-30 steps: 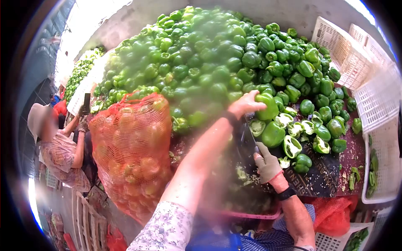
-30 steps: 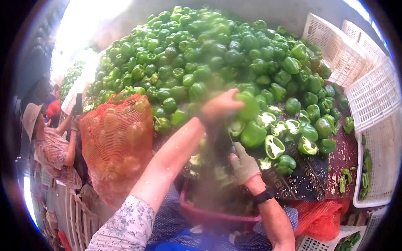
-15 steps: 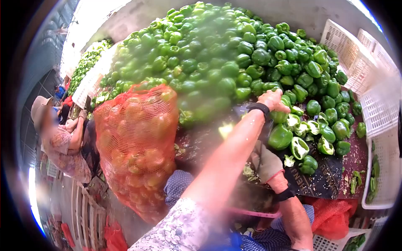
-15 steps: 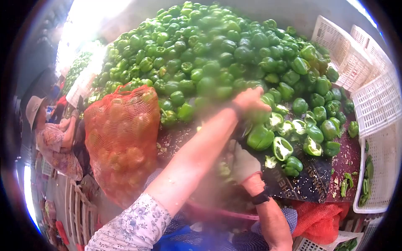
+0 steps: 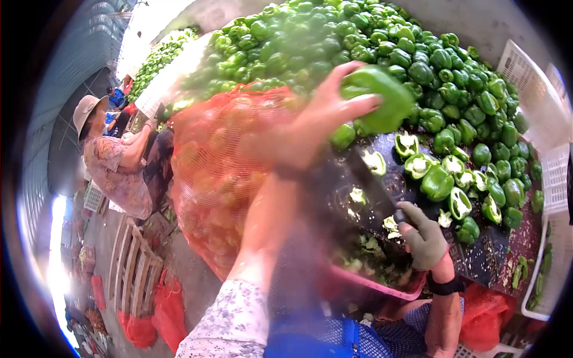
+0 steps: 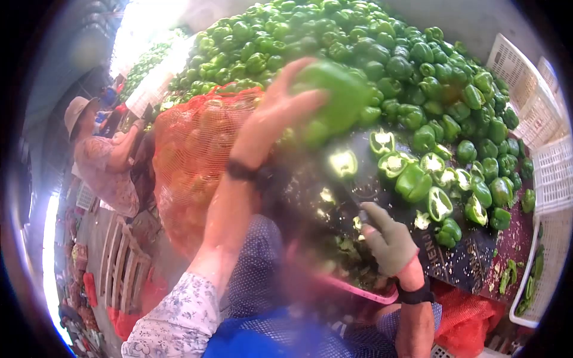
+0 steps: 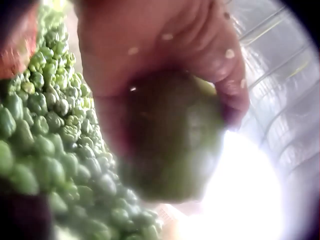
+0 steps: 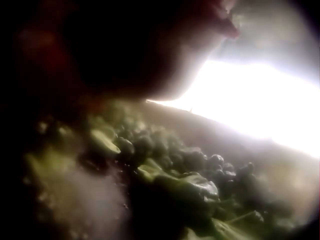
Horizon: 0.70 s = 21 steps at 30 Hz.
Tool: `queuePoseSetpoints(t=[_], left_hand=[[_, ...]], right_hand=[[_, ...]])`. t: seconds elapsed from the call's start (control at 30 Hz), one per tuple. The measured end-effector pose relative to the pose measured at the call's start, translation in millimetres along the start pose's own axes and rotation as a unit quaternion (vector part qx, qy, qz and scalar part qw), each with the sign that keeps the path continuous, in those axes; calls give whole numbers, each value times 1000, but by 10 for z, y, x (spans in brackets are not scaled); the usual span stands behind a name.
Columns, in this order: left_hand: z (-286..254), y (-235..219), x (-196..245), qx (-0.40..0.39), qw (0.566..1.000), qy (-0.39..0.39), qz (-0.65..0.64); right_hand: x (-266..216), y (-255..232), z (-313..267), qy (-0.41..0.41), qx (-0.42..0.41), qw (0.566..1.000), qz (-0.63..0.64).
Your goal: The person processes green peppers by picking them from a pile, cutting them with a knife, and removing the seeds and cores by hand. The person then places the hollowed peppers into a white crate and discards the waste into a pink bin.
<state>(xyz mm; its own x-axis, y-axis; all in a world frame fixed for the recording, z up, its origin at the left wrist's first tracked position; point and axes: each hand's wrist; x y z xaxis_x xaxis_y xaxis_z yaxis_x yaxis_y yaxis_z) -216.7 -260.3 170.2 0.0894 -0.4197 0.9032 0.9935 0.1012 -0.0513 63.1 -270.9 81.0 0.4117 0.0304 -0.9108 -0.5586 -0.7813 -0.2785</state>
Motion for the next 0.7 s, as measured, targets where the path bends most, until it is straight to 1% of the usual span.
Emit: queuePoseSetpoints(t=[0.07, 0.13, 0.2, 0.23, 0.27, 0.3, 0.33, 0.37, 0.4, 0.43, 0.47, 0.5, 0.57, 0.63, 0.7], left_hand=[[-329, -264, -270, 55, 984, -70, 152], [-624, -329, -452, 47, 980, -151, 123], [-854, -381, -817, 77, 975, -193, 81], [-873, -384, -1039, 84, 968, -175, 160], [-914, -399, -1256, 96, 953, -157, 242], [-968, -403, -1432, 109, 929, -140, 325], [-973, -340, -1565, 88, 937, -140, 308], [-1039, -266, -1670, 44, 934, -137, 329], [-1081, -189, -1662, 2, 928, -128, 350], [-1097, -159, -1651, -16, 933, -99, 346], [-1079, -136, -1664, -27, 941, -97, 322], [-1079, -101, -1699, -32, 934, -84, 345], [-1038, -52, -1771, -31, 927, -54, 369], [-989, -57, -1734, -23, 925, -23, 378], [-889, -44, -1660, -21, 934, -64, 351]], right_hand=[[208, 125, 82, -67, -18, 995, -69], [357, 180, 156, -49, 42, 991, -121], [445, 161, 181, -30, 114, 980, -159], [500, 134, 170, -24, 148, 973, -176], [618, 105, 185, -49, 194, 964, -173], [671, 73, 188, -35, 214, 967, -132], [693, 68, 176, -30, 219, 970, -98], [714, 65, 162, -26, 226, 972, -64], [669, 73, 138, -22, 232, 972, -31], [625, 120, 97, -22, 226, 974, 20], [618, 174, 86, -38, 221, 975, 13], [613, 228, 74, -54, 216, 975, 6], [614, 286, 110, -68, 220, 971, -66], [567, 314, 93, -33, 216, 974, -60], [466, 263, 45, -21, 205, 977, -54]])
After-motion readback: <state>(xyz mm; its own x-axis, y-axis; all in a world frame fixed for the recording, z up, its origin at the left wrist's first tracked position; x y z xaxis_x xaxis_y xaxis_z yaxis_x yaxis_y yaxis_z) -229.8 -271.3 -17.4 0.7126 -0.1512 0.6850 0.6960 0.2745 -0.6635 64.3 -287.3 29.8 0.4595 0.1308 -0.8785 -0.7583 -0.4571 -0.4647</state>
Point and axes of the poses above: each hand's wrist, its own z-axis towards the middle knuckle, its own y-axis out of the palm, x = y × z, and after that the axes turned 6 degrees about -x, right-handed
